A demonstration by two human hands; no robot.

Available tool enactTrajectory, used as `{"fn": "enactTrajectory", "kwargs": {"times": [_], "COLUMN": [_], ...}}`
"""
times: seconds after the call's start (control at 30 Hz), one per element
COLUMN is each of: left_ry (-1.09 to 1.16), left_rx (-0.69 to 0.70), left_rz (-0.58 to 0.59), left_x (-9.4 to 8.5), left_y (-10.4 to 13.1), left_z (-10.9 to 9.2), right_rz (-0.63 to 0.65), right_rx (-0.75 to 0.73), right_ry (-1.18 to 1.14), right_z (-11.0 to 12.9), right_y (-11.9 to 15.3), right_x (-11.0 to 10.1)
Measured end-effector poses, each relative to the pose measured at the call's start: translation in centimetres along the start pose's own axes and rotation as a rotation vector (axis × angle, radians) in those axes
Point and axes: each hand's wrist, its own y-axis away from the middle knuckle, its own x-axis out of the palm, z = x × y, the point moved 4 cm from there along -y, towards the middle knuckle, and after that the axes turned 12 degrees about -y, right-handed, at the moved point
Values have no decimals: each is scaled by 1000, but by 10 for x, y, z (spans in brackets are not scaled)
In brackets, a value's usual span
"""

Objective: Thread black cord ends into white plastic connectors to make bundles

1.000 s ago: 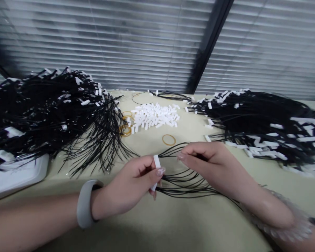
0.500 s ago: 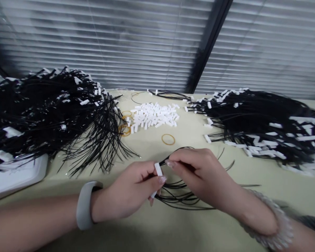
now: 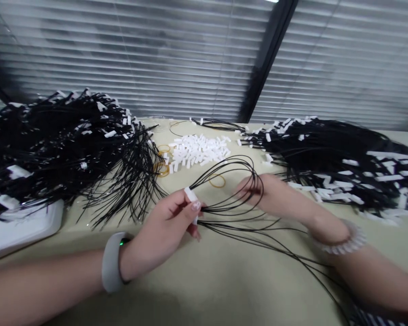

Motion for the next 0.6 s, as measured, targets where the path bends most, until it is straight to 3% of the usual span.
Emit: {"fn": "enactTrajectory", "kwargs": {"times": [0.1, 0.17, 0.47, 0.6], "left_ry": [-54, -87, -183, -85], "left_rx": [71, 96, 72, 16], "left_rz": [-25, -33, -63, -32], "left_x": [0, -1, -4, -2], "left_y": [1, 2, 1, 0], "left_z": [-5, -6, -6, -4], "right_rz": [255, 317, 281, 287], "right_rx": [-127, -191, -248, -230], "right_ry": [-78, -116, -136, -62], "right_z": [16, 28, 40, 44], "right_y": [2, 5, 10, 11], "right_x": [26, 34, 30, 33]}}
